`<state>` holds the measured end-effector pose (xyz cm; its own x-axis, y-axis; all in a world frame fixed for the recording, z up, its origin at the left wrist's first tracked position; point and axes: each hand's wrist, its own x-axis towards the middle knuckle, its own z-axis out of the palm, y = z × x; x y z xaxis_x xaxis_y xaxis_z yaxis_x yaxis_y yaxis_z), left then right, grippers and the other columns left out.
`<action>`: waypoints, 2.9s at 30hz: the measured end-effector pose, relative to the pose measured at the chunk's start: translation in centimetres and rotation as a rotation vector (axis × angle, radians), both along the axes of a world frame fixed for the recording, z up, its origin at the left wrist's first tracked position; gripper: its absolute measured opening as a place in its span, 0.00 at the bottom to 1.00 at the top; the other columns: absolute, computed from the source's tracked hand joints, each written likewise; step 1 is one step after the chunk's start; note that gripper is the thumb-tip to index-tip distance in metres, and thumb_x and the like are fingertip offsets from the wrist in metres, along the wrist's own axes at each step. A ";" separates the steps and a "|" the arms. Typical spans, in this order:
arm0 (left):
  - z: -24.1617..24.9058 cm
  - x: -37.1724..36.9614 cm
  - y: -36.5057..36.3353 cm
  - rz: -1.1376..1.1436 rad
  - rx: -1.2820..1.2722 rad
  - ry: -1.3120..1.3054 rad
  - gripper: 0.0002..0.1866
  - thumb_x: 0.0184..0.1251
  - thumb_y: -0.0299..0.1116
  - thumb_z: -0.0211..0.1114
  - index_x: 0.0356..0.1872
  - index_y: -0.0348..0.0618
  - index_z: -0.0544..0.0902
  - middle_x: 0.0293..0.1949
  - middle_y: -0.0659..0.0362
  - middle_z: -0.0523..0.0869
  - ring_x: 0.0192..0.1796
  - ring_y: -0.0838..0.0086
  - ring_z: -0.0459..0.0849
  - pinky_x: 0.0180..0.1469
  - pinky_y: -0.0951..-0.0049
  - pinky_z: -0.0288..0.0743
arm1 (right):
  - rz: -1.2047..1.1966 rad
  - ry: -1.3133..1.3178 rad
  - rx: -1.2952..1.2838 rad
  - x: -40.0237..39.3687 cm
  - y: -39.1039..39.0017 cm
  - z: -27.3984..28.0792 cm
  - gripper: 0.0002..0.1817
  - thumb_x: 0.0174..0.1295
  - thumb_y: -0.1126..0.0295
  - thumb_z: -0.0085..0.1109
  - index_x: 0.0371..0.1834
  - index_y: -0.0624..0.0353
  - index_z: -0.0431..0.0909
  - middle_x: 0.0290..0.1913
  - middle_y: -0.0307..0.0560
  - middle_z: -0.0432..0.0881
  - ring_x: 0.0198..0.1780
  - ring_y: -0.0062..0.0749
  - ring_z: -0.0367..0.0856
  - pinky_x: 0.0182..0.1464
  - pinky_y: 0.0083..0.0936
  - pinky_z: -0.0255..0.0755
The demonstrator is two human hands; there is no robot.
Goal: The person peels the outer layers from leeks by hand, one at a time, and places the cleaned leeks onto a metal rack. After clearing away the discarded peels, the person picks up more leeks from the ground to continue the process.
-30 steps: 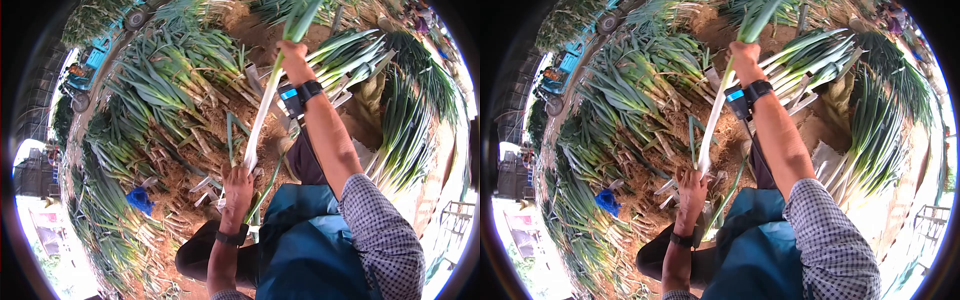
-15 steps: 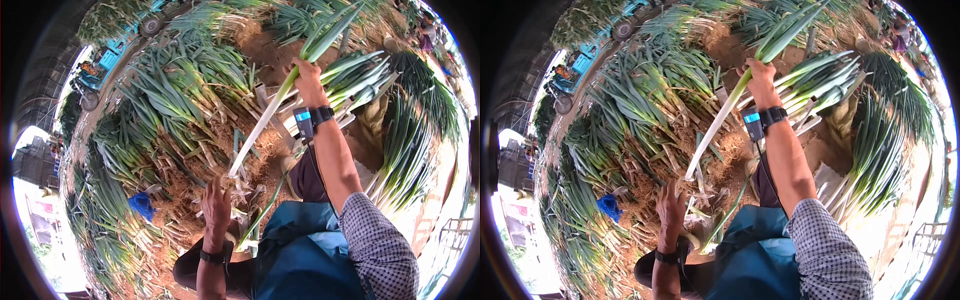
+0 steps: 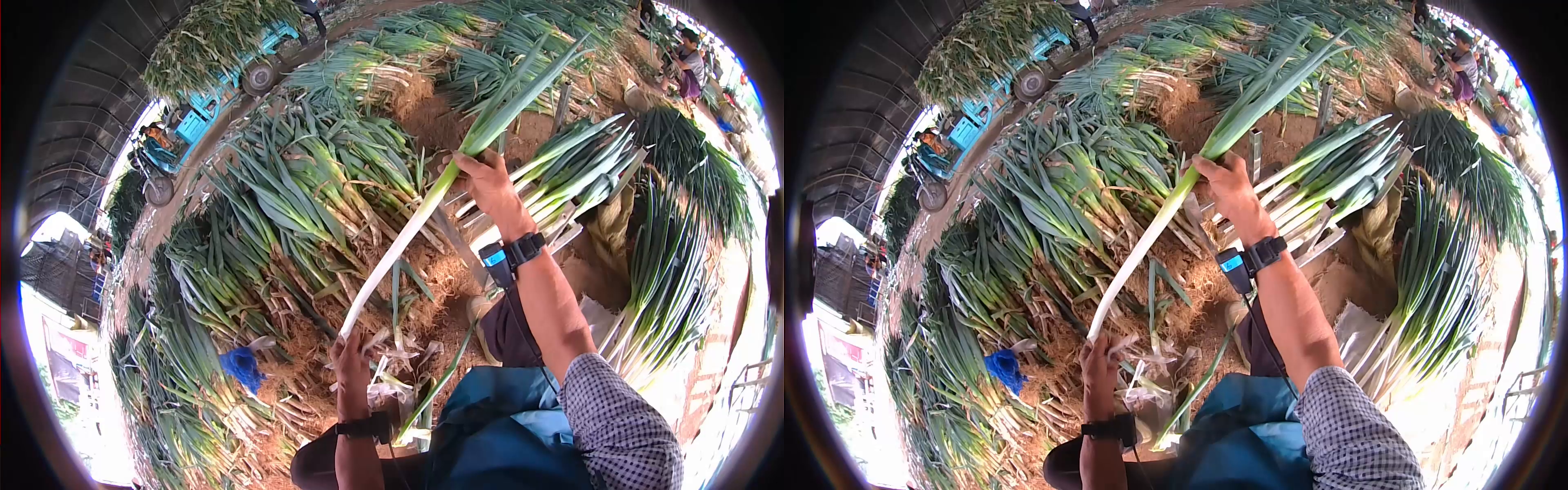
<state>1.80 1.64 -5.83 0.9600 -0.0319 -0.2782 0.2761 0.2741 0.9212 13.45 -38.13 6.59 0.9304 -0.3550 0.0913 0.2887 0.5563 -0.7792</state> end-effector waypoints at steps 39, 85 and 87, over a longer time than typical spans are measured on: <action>-10.7 5.3 -2.1 -0.615 1.395 -0.333 0.19 0.76 0.39 0.57 0.55 0.32 0.81 0.40 0.51 0.89 0.33 0.72 0.86 0.28 0.69 0.79 | -0.523 -0.208 -0.230 -11.2 -20.5 3.1 0.10 0.71 0.73 0.57 0.48 0.69 0.73 0.42 0.54 0.82 0.45 0.46 0.85 0.51 0.48 0.84; -4.0 1.1 3.6 -0.755 1.465 -0.420 0.16 0.68 0.32 0.60 0.54 0.42 0.82 0.33 0.42 0.86 0.38 0.46 0.85 0.40 0.53 0.80 | -0.513 0.248 -0.569 -5.8 -38.2 -6.1 0.12 0.70 0.70 0.61 0.49 0.67 0.79 0.41 0.52 0.84 0.43 0.38 0.85 0.50 0.37 0.83; -6.4 0.3 5.5 -0.822 1.319 -0.128 0.07 0.66 0.27 0.57 0.36 0.39 0.83 0.29 0.45 0.84 0.32 0.50 0.84 0.32 0.56 0.77 | -0.389 0.211 -0.748 -4.6 -42.2 -11.0 0.14 0.71 0.72 0.57 0.56 0.67 0.77 0.48 0.54 0.83 0.51 0.39 0.83 0.56 0.36 0.80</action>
<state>2.12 7.11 -12.19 0.8207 -0.3493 -0.4522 -0.1579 -0.8992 0.4080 8.85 -80.37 -4.45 0.7792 -0.5670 0.2672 0.1602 -0.2320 -0.9594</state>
